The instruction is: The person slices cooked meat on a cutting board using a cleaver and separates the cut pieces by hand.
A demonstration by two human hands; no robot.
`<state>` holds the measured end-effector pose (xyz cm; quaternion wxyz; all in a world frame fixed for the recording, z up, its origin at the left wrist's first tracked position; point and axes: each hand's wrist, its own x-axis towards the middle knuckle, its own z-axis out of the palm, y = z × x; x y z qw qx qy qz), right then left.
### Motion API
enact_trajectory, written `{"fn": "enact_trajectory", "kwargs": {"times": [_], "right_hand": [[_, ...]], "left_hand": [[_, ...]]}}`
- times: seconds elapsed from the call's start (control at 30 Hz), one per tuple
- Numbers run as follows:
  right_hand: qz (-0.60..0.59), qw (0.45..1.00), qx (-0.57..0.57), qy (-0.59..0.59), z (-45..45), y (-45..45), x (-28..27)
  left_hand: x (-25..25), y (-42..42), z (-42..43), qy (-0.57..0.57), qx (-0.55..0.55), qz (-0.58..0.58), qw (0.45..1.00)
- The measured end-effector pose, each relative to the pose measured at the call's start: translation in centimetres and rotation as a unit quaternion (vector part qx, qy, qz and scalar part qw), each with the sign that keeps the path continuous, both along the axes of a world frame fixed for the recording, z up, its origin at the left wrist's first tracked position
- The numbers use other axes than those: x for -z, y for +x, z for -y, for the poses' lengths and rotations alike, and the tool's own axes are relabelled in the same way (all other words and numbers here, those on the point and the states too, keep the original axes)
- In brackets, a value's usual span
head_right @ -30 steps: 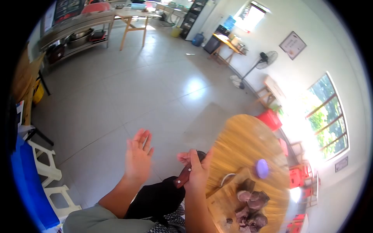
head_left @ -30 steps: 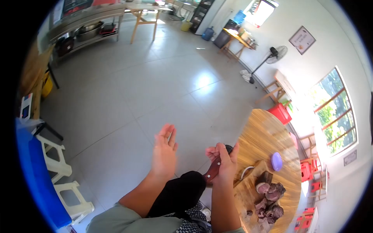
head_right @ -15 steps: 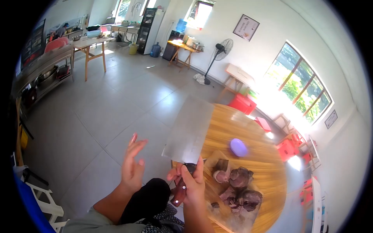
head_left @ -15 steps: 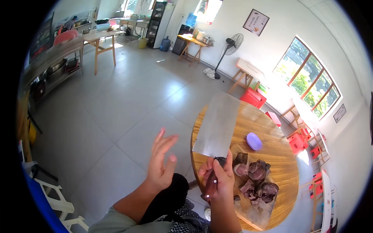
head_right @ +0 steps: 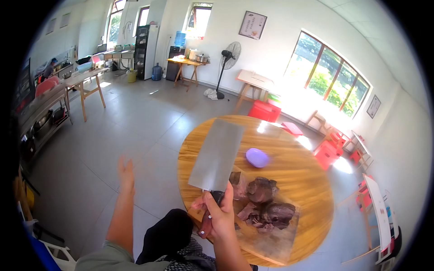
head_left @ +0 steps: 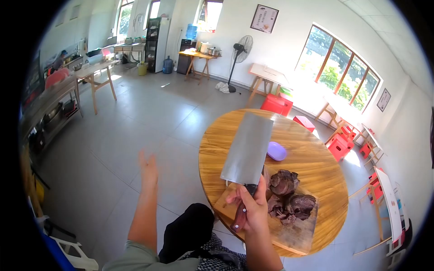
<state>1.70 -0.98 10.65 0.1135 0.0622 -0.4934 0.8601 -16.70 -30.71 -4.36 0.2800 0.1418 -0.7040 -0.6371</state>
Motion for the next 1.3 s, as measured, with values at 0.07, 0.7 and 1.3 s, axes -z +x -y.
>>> {"fn": "enact_trajectory", "kwargs": {"times": [0.07, 0.7, 1.3], "right_hand": [[-0.014, 1.0, 0.021, -0.004, -1.7, 0.6, 0.7], [0.024, 0.839, 0.542, -0.04, -21.6, 15.3, 10.3], [0.055, 0.805, 0.586, 0.073, -22.0, 14.5, 12.6]], "left_hand": [[-2.8, 4.2, 0.3, -0.197, -0.008, 0.031, 0.98], [-4.3, 10.0, -23.5, -0.319, 0.264, -0.252, 0.875], [-2.7, 8.5, -23.9, -0.359, 0.254, -0.208, 0.873]]}}
